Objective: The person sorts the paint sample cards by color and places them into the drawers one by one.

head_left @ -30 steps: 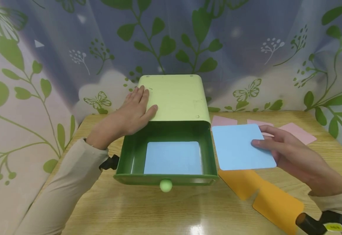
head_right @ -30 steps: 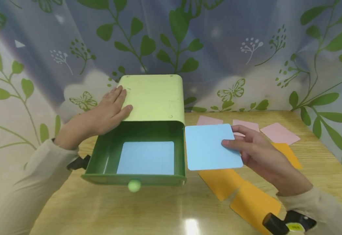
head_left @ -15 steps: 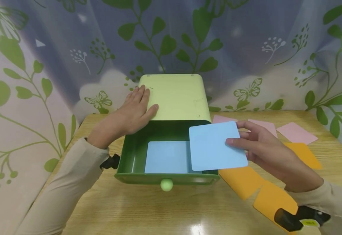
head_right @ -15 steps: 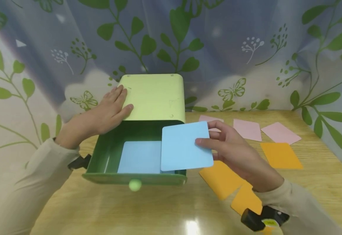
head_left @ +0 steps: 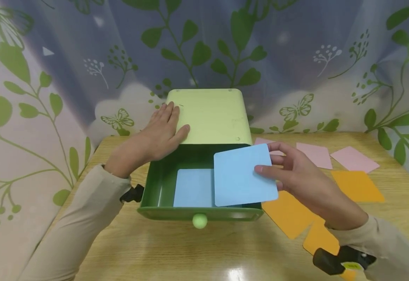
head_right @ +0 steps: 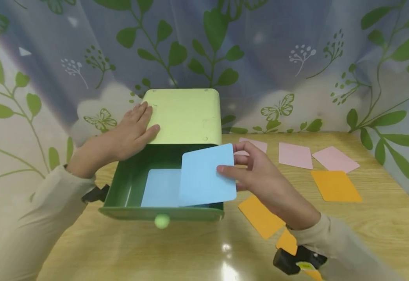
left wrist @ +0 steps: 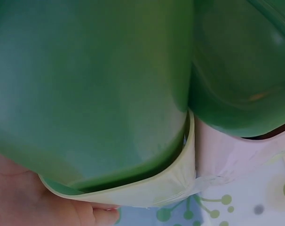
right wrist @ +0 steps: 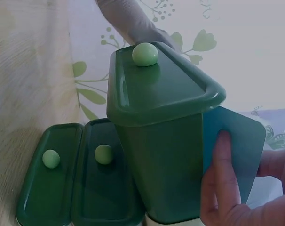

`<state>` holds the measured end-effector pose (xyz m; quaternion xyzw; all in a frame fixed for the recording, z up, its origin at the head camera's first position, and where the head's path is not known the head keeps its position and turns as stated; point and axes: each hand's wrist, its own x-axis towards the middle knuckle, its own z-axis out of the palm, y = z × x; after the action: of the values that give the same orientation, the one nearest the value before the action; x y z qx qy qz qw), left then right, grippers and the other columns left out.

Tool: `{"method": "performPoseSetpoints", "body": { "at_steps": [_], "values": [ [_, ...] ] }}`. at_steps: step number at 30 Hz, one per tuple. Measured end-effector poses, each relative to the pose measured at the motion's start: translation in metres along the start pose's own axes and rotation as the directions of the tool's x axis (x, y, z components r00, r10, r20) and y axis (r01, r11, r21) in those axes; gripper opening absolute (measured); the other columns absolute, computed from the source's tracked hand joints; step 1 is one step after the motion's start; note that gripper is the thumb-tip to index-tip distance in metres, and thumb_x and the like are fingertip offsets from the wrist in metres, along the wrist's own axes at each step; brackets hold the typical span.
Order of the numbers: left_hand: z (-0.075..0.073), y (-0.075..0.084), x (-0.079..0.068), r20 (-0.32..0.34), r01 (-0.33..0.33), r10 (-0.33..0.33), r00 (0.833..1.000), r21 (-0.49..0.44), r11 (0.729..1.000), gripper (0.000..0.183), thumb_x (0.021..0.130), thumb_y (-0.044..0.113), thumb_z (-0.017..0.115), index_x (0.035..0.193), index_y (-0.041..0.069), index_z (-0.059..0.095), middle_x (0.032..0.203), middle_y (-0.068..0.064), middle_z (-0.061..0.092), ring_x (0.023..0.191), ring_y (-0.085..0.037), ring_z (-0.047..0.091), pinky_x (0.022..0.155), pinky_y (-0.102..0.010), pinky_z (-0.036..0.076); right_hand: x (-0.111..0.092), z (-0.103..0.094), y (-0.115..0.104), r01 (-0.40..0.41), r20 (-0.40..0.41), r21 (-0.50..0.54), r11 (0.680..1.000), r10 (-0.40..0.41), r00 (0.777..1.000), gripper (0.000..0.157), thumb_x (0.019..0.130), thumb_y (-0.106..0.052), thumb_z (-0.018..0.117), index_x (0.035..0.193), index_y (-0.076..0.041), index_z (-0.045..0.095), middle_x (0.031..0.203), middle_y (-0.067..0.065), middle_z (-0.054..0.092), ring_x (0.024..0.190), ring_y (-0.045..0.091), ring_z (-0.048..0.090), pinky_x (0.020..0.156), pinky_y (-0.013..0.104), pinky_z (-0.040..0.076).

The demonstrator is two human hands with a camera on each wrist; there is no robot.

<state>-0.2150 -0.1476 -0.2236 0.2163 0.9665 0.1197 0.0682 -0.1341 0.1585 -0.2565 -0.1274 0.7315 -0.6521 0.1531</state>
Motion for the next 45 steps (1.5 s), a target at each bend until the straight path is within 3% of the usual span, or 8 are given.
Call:
{"method": "performPoseSetpoints", "body": {
  "at_steps": [10,16,22,26,35,39,42,45],
  "values": [
    [-0.001,0.001,-0.001,-0.002,0.003,-0.003,1.0,0.002,1.0,0.074,0.104,0.047,0.014,0.151,-0.006,-0.008,0.157,-0.024,-0.016,0.144,-0.035,-0.018,0.117,-0.048,-0.008,0.0,0.015,-0.019,-0.016,0.008,-0.118,0.993,0.017,1.0,0.064,0.092,-0.019,0.068,0.141,-0.004,0.031,0.131,0.02,0.052,0.094,0.024,0.065,0.075,0.039,0.055],
    [0.0,0.001,0.0,0.001,0.001,-0.001,1.0,-0.004,1.0,0.073,0.104,0.046,0.015,0.15,-0.006,-0.008,0.157,-0.023,-0.016,0.144,-0.035,-0.017,0.117,-0.048,-0.007,0.008,0.032,-0.027,-0.009,0.101,-0.157,0.988,0.025,0.995,0.073,0.09,-0.025,0.07,0.147,-0.01,0.027,0.126,0.022,0.053,0.099,0.028,0.063,0.079,0.039,0.055],
    [0.001,-0.001,0.0,-0.008,0.001,-0.001,1.0,-0.005,1.0,0.073,0.104,0.045,0.016,0.151,-0.006,-0.007,0.157,-0.023,-0.016,0.144,-0.035,-0.017,0.117,-0.048,-0.007,0.014,0.041,-0.026,0.057,0.132,-0.108,0.993,-0.042,0.99,0.075,0.09,-0.018,0.07,0.149,-0.011,0.024,0.119,0.024,0.049,0.096,0.03,0.065,0.078,0.043,0.057],
    [0.001,-0.001,0.0,-0.002,0.003,-0.003,1.0,-0.014,1.0,0.073,0.104,0.045,0.016,0.151,-0.006,-0.008,0.157,-0.022,-0.017,0.144,-0.034,-0.019,0.117,-0.047,-0.007,0.009,0.04,-0.023,0.178,0.1,-0.183,0.967,-0.162,0.982,0.069,0.09,-0.005,0.067,0.146,-0.006,0.027,0.119,0.023,0.047,0.092,0.031,0.066,0.072,0.041,0.058],
    [0.0,0.0,0.001,0.006,0.007,-0.007,1.0,-0.004,1.0,0.074,0.104,0.047,0.014,0.151,-0.005,-0.009,0.157,-0.022,-0.018,0.144,-0.034,-0.019,0.117,-0.047,-0.008,-0.023,0.039,-0.011,0.445,0.044,-0.552,0.705,-0.508,0.86,0.039,0.085,0.0,0.072,0.118,-0.01,0.055,0.105,0.001,0.06,0.084,0.008,0.063,0.065,0.026,0.057],
    [0.0,0.0,0.001,0.007,0.008,-0.008,1.0,-0.007,1.0,0.074,0.104,0.047,0.015,0.151,-0.005,-0.008,0.157,-0.023,-0.017,0.144,-0.034,-0.019,0.117,-0.048,-0.007,-0.031,0.047,-0.003,0.552,0.08,-0.653,0.519,-0.678,0.731,0.029,0.086,-0.006,0.072,0.111,-0.007,0.059,0.098,-0.002,0.061,0.081,0.008,0.059,0.064,0.017,0.052],
    [0.0,0.001,0.001,0.01,0.013,-0.012,1.0,-0.009,1.0,0.074,0.104,0.047,0.014,0.151,-0.005,-0.009,0.157,-0.023,-0.017,0.144,-0.034,-0.019,0.117,-0.048,-0.008,-0.035,0.054,0.0,0.551,0.112,-0.766,0.332,-0.775,0.622,0.02,0.096,-0.025,0.061,0.101,-0.005,0.061,0.091,-0.001,0.06,0.077,0.009,0.056,0.063,0.017,0.05],
    [0.0,0.001,0.0,0.013,0.016,-0.016,1.0,-0.007,1.0,0.074,0.104,0.048,0.014,0.151,-0.005,-0.009,0.157,-0.022,-0.017,0.144,-0.034,-0.02,0.116,-0.048,-0.008,-0.037,0.063,0.002,0.49,0.151,-0.859,0.147,-0.843,0.517,0.037,0.101,-0.035,0.046,0.087,-0.005,0.061,0.081,0.001,0.057,0.07,0.013,0.053,0.059,0.024,0.049]
  ]
}}
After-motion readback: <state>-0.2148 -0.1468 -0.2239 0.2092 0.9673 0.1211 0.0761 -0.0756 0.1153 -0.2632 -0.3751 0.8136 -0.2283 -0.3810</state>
